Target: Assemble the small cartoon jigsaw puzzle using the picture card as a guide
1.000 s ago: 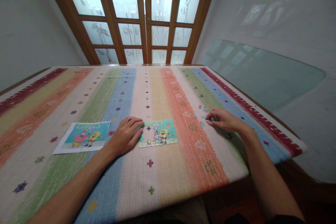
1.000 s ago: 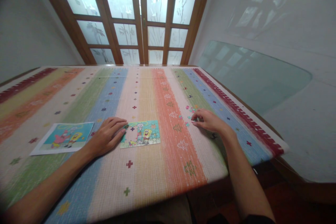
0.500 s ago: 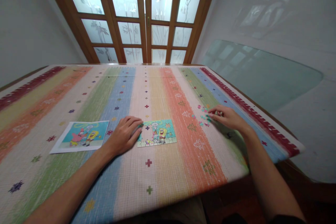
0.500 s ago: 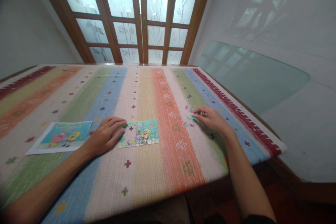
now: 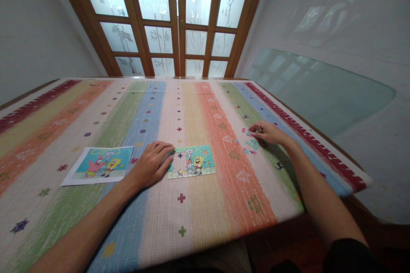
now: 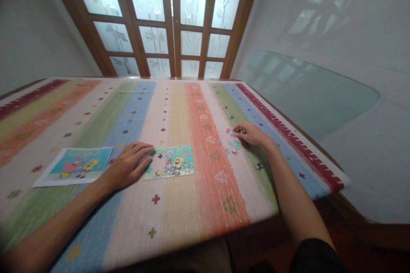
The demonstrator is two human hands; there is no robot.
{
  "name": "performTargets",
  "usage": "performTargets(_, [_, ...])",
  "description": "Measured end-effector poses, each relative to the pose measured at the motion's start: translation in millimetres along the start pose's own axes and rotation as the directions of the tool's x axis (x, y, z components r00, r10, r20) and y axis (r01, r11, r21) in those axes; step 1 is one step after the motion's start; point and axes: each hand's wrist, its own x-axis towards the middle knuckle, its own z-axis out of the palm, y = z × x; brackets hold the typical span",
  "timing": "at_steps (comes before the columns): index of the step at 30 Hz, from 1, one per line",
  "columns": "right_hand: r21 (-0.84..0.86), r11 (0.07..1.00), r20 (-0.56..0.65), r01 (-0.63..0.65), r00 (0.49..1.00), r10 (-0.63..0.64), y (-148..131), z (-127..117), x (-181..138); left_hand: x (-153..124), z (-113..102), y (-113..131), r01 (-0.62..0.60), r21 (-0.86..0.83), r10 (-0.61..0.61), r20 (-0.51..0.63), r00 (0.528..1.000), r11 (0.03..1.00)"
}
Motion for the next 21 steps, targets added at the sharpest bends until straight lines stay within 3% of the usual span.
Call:
performTargets(15, [0.176, 0.979, -0.139, -0.1, 0.982, 0.126, -11.5, -0.5, -11.4, 0.8, 0.3, 0.7, 0.014, -0.007, -0.014, 0.011, 1.0, 1.0])
performTargets(21, [0.393, 0.905, -0.103, -0.161, 0.971, 0.217, -21.3, -3.3, -17.5, -0.2, 2.1, 0.6, 0.005, -0.006, -0.005, 0.005, 1.0, 1.0])
